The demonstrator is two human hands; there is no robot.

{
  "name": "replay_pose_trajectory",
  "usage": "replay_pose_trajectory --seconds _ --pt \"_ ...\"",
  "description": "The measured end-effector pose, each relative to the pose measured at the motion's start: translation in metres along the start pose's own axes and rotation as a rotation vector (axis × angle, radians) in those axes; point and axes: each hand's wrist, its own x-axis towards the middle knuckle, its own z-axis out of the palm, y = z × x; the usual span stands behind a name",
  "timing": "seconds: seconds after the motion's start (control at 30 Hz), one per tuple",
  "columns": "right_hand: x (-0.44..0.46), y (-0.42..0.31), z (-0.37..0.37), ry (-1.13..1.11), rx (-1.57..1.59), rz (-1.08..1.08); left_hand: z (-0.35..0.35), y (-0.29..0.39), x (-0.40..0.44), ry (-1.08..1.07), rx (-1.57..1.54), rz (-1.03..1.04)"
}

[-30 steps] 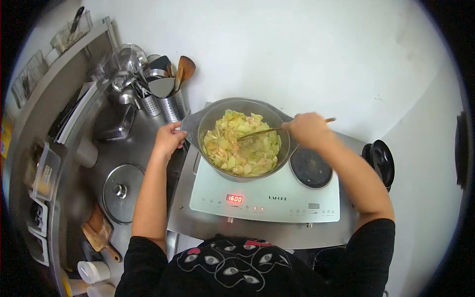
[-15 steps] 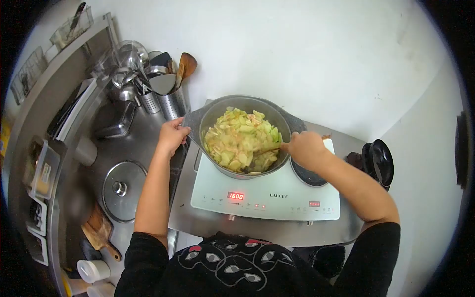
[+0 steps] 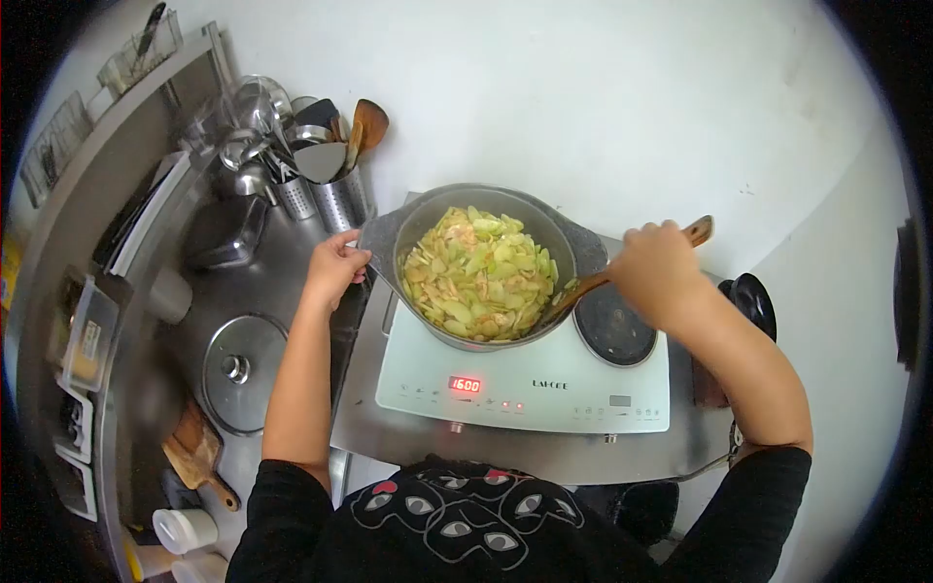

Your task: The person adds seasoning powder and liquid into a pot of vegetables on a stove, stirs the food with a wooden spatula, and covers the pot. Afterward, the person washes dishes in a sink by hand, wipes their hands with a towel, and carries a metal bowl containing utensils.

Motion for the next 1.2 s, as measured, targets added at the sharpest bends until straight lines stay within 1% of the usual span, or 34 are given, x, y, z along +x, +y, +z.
replay_pose_trajectory --seconds 0.1,0.13,0.23,0.33,0.43,0.47,0.57,0.6,0.67,0.73,0.83,0.87,0.97,1.0,1.07,1.17,1.2 --pt "0.029 -0.028 0.019 -0.002 -0.156 -0.05 -0.002 -0.006 0.006 -0.026 0.007 0.037" --pt "0.043 -0.035 0.041 0.081 -0.208 -0.054 -0.002 -0.003 0.005 -0.033 0.008 0.038" --pt "0.064 -0.023 0.079 0.145 0.15 0.023 -0.002 0.0 0.005 -0.051 -0.009 0.041" --pt "0.064 -0.032 0.099 0.182 0.373 0.09 -0.003 0.0 0.007 -0.051 -0.003 0.037" --pt "0.082 -0.057 0.105 0.158 0.416 0.094 -0.004 -0.001 0.008 -0.049 0.013 0.033" --pt "0.084 -0.064 0.101 0.18 0.474 0.025 -0.003 0.0 0.008 -0.047 0.015 0.036" --pt "0.077 -0.06 0.07 0.073 0.467 -0.076 -0.004 0.002 0.003 -0.064 -0.034 0.012" --pt "0.068 -0.051 0.062 0.086 0.407 -0.051 -0.006 0.001 -0.001 -0.057 -0.044 0.008" --pt "0.043 -0.024 0.035 0.028 0.362 -0.015 -0.009 -0.002 -0.006 -0.036 -0.077 -0.005" --pt "0.022 -0.001 0.012 0.064 0.321 0.02 -0.014 -0.003 -0.009 -0.007 -0.126 -0.018" --pt "0.05 0.007 0.016 0.167 0.278 0.144 -0.013 -0.007 -0.013 0.019 -0.168 -0.039" --pt "0.072 0.005 0.025 0.147 0.276 0.156 -0.011 -0.006 -0.013 0.02 -0.174 -0.036" --pt "0.128 -0.018 0.067 0.268 0.296 0.155 -0.006 -0.009 -0.008 0.034 -0.163 -0.025" --pt "0.133 -0.027 0.075 0.281 0.296 0.101 -0.005 -0.011 -0.007 0.039 -0.171 -0.02" --pt "0.132 -0.047 0.085 0.306 0.296 -0.008 -0.004 -0.013 -0.006 0.05 -0.19 -0.01" --pt "0.098 -0.035 0.062 0.192 0.235 -0.038 -0.005 -0.014 -0.003 0.032 -0.15 -0.011" --pt "0.087 -0.024 0.052 0.192 0.208 -0.048 -0.007 -0.015 -0.003 0.032 -0.155 -0.007"
